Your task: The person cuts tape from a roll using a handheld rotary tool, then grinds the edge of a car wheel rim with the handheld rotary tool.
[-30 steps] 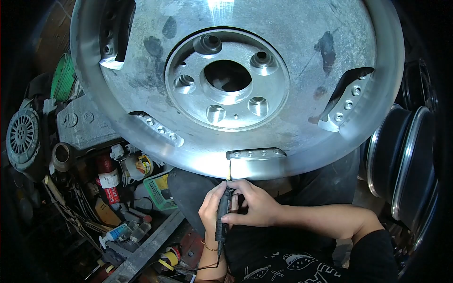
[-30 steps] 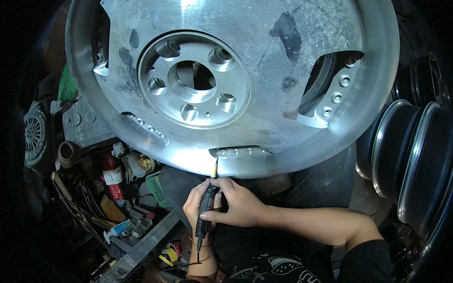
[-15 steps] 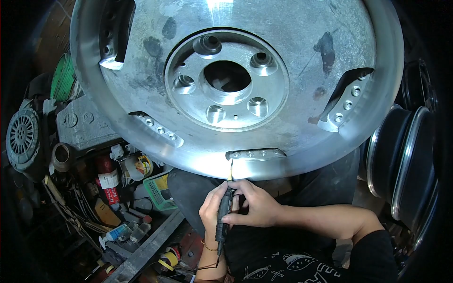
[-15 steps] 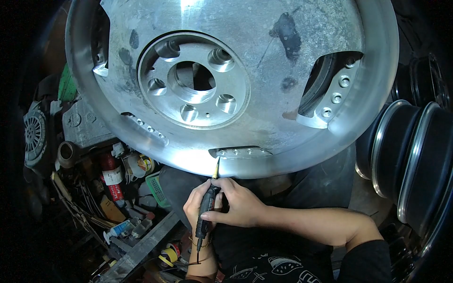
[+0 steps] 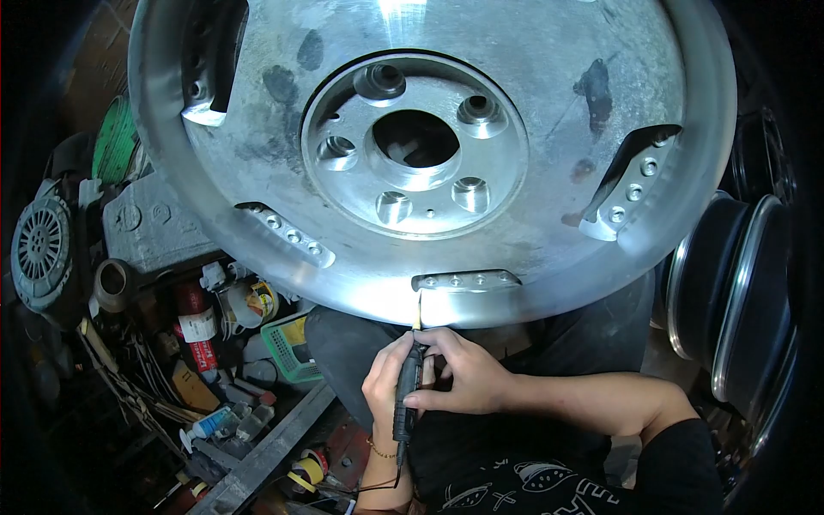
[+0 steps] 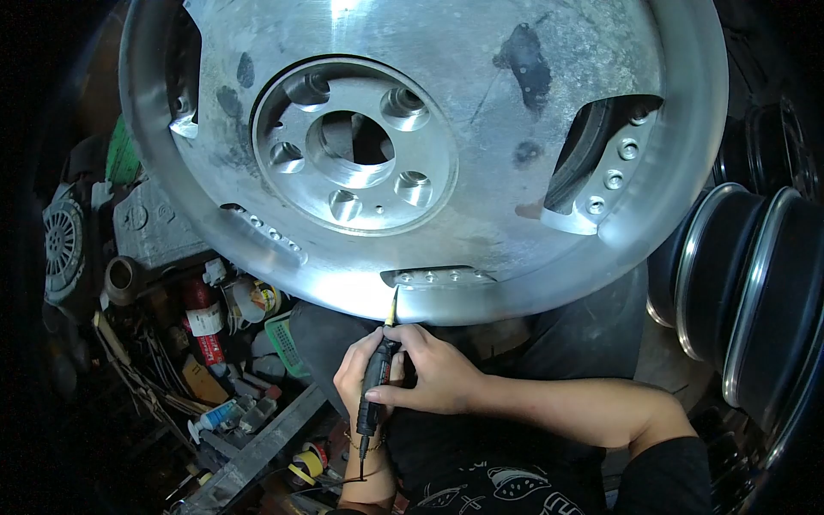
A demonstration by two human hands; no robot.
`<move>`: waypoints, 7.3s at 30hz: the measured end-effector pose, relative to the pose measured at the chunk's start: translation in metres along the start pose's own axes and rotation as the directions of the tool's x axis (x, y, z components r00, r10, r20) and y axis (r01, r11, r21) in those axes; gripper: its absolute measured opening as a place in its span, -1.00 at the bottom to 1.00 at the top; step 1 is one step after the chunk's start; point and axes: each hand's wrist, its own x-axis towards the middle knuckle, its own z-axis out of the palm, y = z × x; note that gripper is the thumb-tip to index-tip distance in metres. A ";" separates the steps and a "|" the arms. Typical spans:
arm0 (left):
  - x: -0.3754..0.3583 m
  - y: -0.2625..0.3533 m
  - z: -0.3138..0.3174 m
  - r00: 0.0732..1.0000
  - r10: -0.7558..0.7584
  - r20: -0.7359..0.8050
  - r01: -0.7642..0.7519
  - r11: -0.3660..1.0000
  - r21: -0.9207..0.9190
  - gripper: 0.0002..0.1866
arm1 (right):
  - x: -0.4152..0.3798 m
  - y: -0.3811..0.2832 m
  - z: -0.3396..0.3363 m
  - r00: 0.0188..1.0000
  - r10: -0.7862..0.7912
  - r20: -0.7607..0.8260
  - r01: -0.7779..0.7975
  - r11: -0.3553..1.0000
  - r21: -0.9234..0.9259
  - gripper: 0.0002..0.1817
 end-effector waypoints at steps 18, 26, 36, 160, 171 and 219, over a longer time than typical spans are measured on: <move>0.002 0.003 0.000 1.000 -0.009 -0.004 0.008 1.000 -0.014 -0.61 | 0.000 0.006 0.002 0.999 -0.031 -0.007 0.031 0.997 -0.070 -0.01; 0.001 0.001 0.001 1.000 -0.002 -0.022 0.002 1.000 0.000 -0.60 | 0.001 0.005 0.002 0.998 -0.065 -0.019 0.064 0.997 -0.036 -0.03; 0.001 0.001 0.002 0.999 -0.021 -0.034 0.021 1.000 -0.009 -0.61 | 0.002 0.008 0.004 0.997 -0.080 -0.016 0.079 0.995 -0.056 -0.01; 0.000 -0.002 0.002 0.999 0.036 -0.035 -0.035 0.999 0.014 -0.62 | -0.003 -0.001 0.005 1.000 -0.022 -0.016 0.022 1.000 0.017 -0.04; 0.001 0.000 0.003 0.998 0.033 -0.055 -0.032 0.999 0.014 -0.62 | -0.003 -0.005 0.003 1.000 0.012 0.007 -0.012 1.000 0.025 -0.06; 0.004 0.001 0.003 0.999 0.039 0.020 -0.039 0.999 -0.009 -0.61 | -0.007 -0.001 0.005 0.999 0.020 -0.034 -0.019 1.000 0.022 -0.03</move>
